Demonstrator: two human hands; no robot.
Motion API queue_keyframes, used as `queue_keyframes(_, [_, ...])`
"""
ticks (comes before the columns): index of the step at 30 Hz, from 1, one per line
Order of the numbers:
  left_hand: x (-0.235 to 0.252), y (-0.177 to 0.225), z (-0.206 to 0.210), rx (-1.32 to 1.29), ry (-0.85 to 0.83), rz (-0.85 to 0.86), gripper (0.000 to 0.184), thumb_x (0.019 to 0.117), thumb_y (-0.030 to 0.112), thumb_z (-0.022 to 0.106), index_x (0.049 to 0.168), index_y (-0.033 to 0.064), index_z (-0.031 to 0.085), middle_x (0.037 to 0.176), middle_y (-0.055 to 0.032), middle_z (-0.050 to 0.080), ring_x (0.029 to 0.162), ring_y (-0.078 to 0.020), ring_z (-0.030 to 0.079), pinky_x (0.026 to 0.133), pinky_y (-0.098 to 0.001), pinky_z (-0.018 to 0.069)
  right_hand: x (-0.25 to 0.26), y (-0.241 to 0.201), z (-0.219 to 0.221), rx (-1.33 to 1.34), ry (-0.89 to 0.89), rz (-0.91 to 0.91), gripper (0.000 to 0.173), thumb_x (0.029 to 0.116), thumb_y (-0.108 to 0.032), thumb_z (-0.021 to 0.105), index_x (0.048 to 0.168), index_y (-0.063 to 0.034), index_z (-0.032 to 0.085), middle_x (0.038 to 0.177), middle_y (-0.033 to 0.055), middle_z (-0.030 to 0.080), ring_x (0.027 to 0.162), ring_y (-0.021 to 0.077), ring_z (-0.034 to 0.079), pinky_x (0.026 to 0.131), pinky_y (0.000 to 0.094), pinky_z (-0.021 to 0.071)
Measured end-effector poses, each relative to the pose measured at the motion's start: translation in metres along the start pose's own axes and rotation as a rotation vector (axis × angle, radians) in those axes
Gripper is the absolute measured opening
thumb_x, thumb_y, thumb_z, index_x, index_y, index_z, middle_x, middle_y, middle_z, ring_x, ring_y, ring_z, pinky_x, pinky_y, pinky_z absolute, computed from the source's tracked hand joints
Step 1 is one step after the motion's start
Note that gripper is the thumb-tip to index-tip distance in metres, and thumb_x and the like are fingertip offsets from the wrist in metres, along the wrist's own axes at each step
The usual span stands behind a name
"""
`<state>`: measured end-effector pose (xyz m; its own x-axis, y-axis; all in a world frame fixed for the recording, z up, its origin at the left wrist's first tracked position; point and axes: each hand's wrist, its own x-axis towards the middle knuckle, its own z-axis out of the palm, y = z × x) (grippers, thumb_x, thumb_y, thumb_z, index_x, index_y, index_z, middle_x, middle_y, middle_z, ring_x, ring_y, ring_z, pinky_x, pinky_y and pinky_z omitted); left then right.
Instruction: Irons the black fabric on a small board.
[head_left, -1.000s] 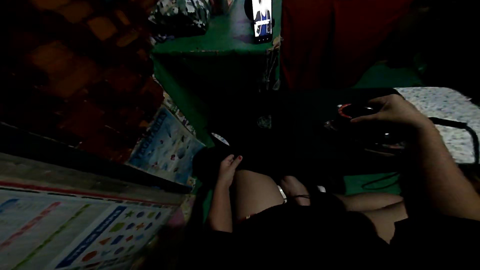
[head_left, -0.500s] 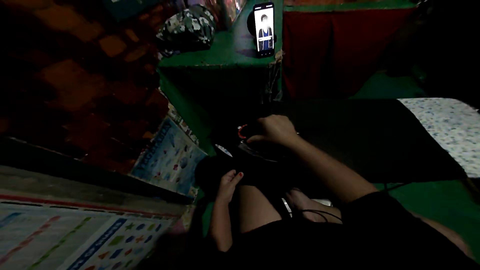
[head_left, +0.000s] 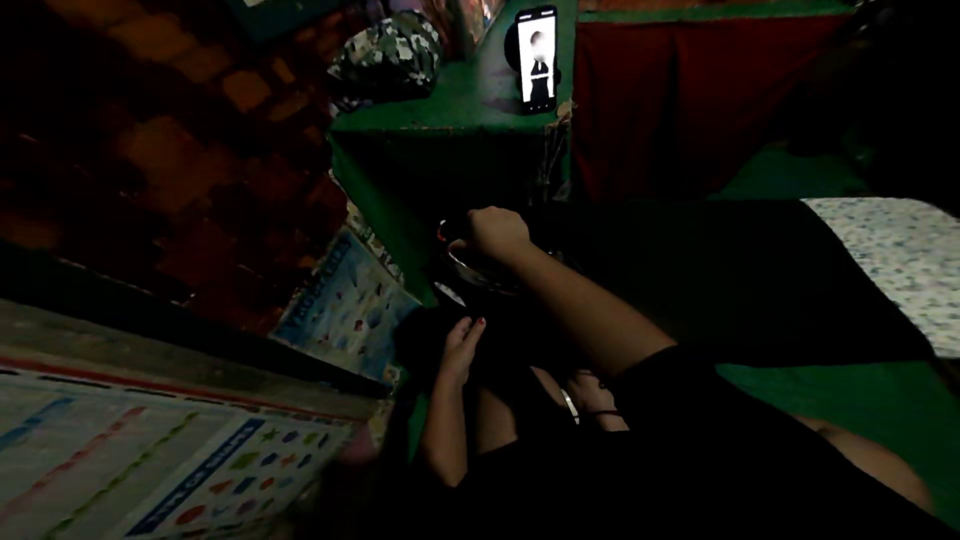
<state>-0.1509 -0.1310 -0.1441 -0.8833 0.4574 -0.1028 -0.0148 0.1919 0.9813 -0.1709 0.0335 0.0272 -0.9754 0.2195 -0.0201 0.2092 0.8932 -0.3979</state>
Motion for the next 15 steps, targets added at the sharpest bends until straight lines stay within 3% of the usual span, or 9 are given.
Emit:
queue_keyframes(1, [0.0, 0.001, 0.003, 0.003, 0.016, -0.009, 0.03, 0.1073, 0.021, 0.052, 0.122, -0.0031, 0.061, 0.112, -0.0097, 0.068, 0.1, -0.0078, 0.062, 0.088, -0.0302, 0.0514, -0.008, 0.002, -0.001, -0.009, -0.005, 0.0, 0.051, 0.0978, -0.051, 0.067, 0.116, -0.0037, 0.068, 0.114, 0.0186, 0.071, 0.111, 0.0372, 0.068, 0.088, 0.0594, 0.0544])
queue_keyframes(5, [-0.001, -0.002, 0.011, 0.003, 0.089, -0.034, 0.033, 0.1071, 0.023, 0.053, 0.122, -0.0052, 0.061, 0.115, -0.0147, 0.067, 0.104, -0.0143, 0.064, 0.091, -0.0368, 0.0527, -0.047, 0.021, -0.012, 0.017, 0.001, 0.079, 0.05, 0.0977, -0.049, 0.067, 0.116, -0.0031, 0.069, 0.115, 0.0198, 0.071, 0.111, 0.0386, 0.068, 0.087, 0.0609, 0.054])
queue_keyframes(11, [-0.005, 0.001, 0.004, 0.012, 0.124, -0.051, 0.029, 0.107, 0.024, 0.054, 0.114, -0.0031, 0.063, 0.108, -0.0115, 0.065, 0.098, -0.0147, 0.063, 0.089, -0.0364, 0.0532, -0.105, 0.097, -0.035, 0.011, 0.142, 0.284, 0.05, 0.0953, -0.051, 0.07, 0.117, -0.0061, 0.071, 0.111, 0.02, 0.072, 0.106, 0.0411, 0.069, 0.084, 0.0635, 0.054])
queue_keyframes(15, [-0.01, 0.004, 0.001, 0.009, 0.131, -0.052, 0.028, 0.1076, 0.023, 0.053, 0.112, -0.0026, 0.065, 0.107, -0.0109, 0.065, 0.097, -0.0148, 0.061, 0.089, -0.0369, 0.0521, -0.148, 0.162, -0.057, -0.013, 0.257, 0.445, 0.051, 0.0963, -0.049, 0.07, 0.118, -0.0025, 0.07, 0.112, 0.0272, 0.07, 0.107, 0.0499, 0.067, 0.084, 0.0718, 0.0496])
